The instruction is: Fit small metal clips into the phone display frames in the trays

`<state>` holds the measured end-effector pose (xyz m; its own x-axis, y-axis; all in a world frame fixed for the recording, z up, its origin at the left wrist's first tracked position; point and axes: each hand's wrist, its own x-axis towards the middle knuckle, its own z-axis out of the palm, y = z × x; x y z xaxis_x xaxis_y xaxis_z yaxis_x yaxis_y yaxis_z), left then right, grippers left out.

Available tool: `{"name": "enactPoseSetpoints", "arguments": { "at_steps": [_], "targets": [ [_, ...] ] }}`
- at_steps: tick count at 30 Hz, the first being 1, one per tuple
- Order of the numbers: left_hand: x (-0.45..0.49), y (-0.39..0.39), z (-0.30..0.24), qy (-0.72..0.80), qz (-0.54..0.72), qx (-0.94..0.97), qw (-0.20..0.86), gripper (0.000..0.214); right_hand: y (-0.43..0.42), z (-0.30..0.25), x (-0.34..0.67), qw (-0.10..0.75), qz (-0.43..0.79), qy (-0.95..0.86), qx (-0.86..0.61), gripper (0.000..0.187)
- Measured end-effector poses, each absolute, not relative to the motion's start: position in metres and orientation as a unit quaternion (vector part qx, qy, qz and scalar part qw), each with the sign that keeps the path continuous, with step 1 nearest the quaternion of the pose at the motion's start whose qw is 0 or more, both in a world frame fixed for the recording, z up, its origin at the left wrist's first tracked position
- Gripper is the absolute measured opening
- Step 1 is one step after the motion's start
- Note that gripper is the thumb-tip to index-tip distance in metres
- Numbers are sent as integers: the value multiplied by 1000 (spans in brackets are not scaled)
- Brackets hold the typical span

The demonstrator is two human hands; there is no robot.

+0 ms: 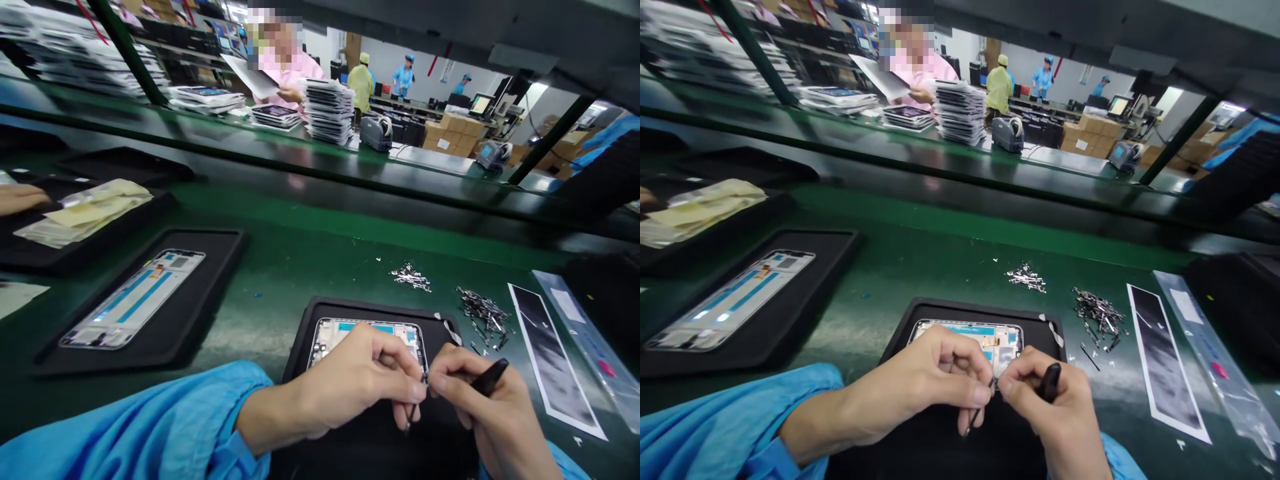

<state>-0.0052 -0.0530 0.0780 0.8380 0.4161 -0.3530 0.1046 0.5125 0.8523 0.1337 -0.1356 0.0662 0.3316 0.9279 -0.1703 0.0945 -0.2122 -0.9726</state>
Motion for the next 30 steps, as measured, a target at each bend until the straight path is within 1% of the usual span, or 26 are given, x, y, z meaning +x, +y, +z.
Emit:
{"name": "enactPoseSetpoints", "arguments": {
  "at_steps": [7, 14, 16, 17, 19, 22, 23, 24, 26, 30],
  "targets": [
    [-4, -50, 81, 274, 88, 501, 816, 20, -133, 58, 143, 465, 452, -426, -630, 24],
    [-4, -48, 81, 293, 79, 538, 787, 3, -135, 57, 145, 464, 433, -438, -637, 22],
    [-6, -45, 79, 288, 96, 604, 737, 2, -135, 58, 145, 465, 422, -447, -638, 22],
    [-7, -44, 78, 281, 108, 653, 695, 5, -135, 58, 145, 464, 419, -451, -637, 22],
    [-8, -42, 76, 256, 152, 762, 574, 10, -134, 58, 145, 462, 412, -458, -638, 22],
    [-8, -42, 71, 193, 237, 888, 344, 15, -131, 59, 143, 468, 389, -446, -656, 20],
    [-7, -42, 70, 176, 255, 906, 287, 18, -131, 58, 143, 471, 376, -439, -666, 19],
    [-6, -41, 68, 162, 262, 916, 256, 19, -130, 59, 143, 470, 363, -438, -674, 17],
    [-4, -38, 66, 154, 249, 921, 255, 20, -130, 60, 144, 458, 336, -459, -683, 14],
    [-1, -26, 61, 193, 219, 907, 304, 17, -131, 65, 148, 423, 243, -517, -703, 9]
  ]
}}
